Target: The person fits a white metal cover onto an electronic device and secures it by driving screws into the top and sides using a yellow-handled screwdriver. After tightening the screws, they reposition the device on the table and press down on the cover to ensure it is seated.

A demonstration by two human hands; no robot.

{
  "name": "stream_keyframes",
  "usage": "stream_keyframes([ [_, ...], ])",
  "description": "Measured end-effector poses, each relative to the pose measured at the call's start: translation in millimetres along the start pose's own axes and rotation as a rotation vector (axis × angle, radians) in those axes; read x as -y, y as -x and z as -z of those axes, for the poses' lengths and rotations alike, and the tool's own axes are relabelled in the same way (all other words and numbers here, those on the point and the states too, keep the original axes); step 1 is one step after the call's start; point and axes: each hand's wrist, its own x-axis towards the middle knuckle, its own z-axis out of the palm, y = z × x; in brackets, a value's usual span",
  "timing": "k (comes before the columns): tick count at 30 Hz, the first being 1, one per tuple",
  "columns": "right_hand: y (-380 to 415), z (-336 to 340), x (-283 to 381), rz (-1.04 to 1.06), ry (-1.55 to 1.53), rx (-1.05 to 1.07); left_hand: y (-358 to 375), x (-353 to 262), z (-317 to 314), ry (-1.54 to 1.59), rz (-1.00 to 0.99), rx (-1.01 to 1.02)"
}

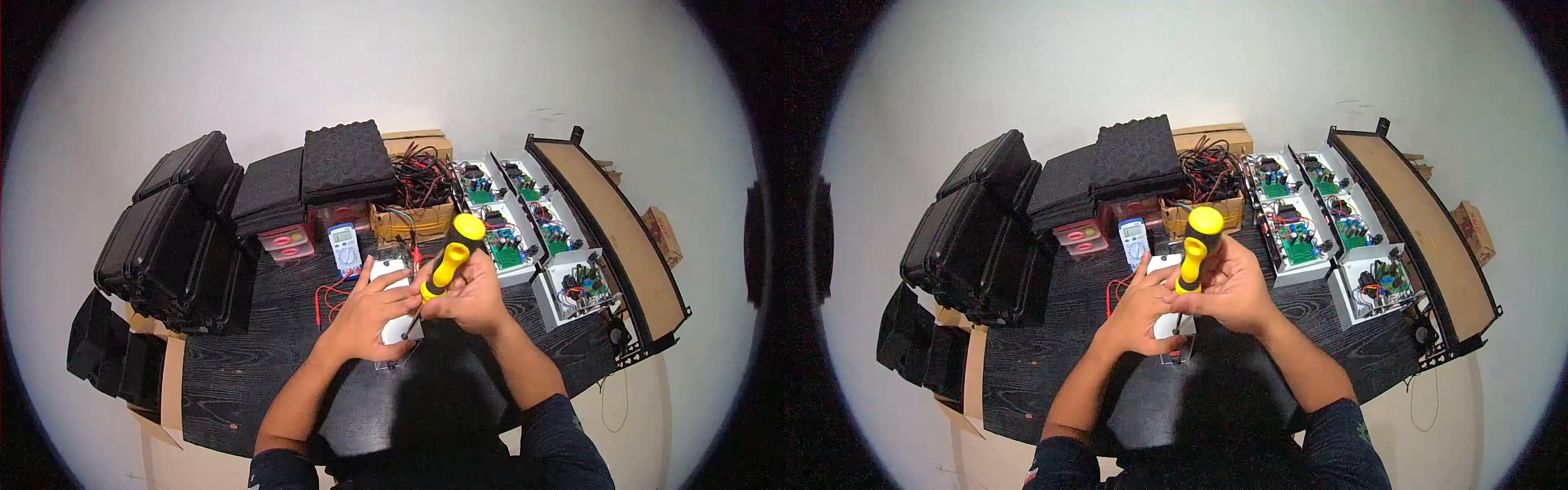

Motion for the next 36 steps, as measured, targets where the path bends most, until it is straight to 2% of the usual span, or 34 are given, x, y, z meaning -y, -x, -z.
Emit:
stream_keyframes([
  [1, 0, -2, -2, 0.041, 0.052, -0.061, -1, -1, 1, -0.003, -0.003, 0.007],
  [5, 0, 5, -1, 0.076, 0.180, 0.064, -1, -1, 3, -0.004, -0.013, 0.016],
  [8, 4, 9, 9, -0.087, -0.110, 0.143, 0, -2, 4, 0.001, -0.002, 0.040],
  [11, 4, 6, 13, -0.074, -0.006, 0.144, 1, -1, 4, -0.017, -0.009, 0.046],
  [18, 3, 7, 6, -0.002, -0.016, 0.195, 1, 0, 2, -0.017, -0.019, 0.013],
  [21, -2, 14, 4, 0.092, -0.037, 0.166, 1, -1, 2, -0.002, -0.016, 0.006],
  [25, -35, 14, 16, 0.161, 0.104, -0.088, -1, -3, 2, -0.040, -0.021, 0.028],
  [27, -59, 20, 4, 0.220, 0.218, -0.146, -1, -3, 1, -0.028, -0.004, 0.021],
  [36, -90, 26, -33, 0.198, 0.281, -0.076, -2, -5, 4, -0.036, -0.009, 0.033],
])
